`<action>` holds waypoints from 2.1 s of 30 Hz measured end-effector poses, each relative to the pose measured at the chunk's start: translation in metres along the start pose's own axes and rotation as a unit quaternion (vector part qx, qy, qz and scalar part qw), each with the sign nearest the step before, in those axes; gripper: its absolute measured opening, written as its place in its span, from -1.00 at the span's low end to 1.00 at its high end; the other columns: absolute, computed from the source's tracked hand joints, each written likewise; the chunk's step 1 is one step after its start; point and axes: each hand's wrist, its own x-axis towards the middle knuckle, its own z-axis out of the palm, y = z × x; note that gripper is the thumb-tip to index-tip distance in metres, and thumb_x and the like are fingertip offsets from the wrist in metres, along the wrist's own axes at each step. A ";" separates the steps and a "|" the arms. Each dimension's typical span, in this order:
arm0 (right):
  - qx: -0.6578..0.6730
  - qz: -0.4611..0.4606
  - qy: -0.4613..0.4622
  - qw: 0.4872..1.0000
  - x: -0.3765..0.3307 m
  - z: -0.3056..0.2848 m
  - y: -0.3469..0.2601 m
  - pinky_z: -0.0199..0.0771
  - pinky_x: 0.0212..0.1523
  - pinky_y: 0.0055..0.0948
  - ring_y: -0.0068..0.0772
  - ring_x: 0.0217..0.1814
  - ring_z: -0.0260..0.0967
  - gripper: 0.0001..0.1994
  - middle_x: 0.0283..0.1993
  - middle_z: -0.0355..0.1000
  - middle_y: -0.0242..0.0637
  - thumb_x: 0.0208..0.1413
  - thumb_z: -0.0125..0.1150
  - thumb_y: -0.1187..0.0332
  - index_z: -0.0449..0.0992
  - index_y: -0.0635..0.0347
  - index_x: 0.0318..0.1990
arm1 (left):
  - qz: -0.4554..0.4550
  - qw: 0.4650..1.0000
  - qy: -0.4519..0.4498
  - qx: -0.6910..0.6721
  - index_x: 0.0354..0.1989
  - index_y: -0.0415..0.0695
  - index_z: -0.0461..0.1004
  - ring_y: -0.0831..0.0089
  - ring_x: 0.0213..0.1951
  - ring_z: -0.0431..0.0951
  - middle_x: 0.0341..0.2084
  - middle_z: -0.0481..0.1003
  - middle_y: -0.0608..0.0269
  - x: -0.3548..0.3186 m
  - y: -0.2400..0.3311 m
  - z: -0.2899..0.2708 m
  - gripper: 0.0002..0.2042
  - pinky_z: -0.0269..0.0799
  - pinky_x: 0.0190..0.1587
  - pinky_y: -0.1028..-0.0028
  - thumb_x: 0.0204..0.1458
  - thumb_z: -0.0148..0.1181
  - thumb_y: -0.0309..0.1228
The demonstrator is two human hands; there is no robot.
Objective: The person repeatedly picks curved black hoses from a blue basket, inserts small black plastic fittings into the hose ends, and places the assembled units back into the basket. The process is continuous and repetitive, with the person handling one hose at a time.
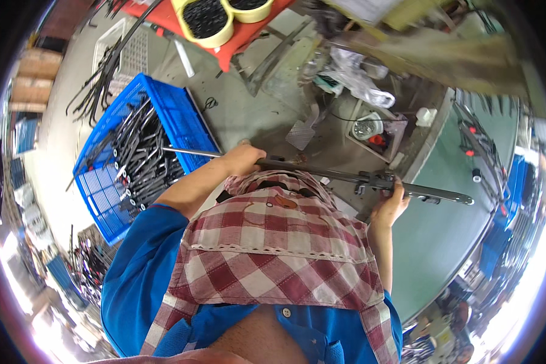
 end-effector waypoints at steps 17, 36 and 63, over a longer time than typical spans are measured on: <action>-0.023 -0.232 0.136 0.963 0.054 -0.037 -0.094 0.48 0.05 -0.20 -0.34 0.05 0.43 -0.73 -0.02 0.50 -0.18 0.16 0.22 0.43 0.39 0.29 -0.03 | 0.102 0.955 0.093 0.261 -0.20 -0.19 0.48 -0.03 -0.21 0.59 -0.36 0.57 -0.01 0.101 0.090 -0.260 -0.56 0.49 -0.21 0.07 0.08 0.25 0.00; -0.024 -0.201 0.184 0.962 0.081 -0.036 -0.107 0.52 0.10 -0.08 -0.28 0.12 0.45 -0.68 0.00 0.48 -0.13 0.14 0.25 0.38 0.38 0.29 0.00 | 0.329 0.868 0.355 0.113 -0.09 -0.16 0.50 0.10 -0.18 0.60 -0.23 0.61 0.11 0.129 0.083 -0.253 -0.72 0.48 -0.11 0.20 0.13 0.18 -0.24; -0.050 -0.177 0.152 0.971 0.138 -0.040 -0.086 0.51 0.08 -0.08 -0.34 0.13 0.40 -0.56 0.05 0.44 -0.24 0.09 0.31 0.37 0.34 0.17 0.12 | 0.248 0.873 0.355 0.223 -0.27 -0.29 0.50 0.15 -0.29 0.63 -0.44 0.57 0.10 0.175 0.042 -0.207 -0.42 0.50 -0.21 0.23 -0.02 0.27 0.12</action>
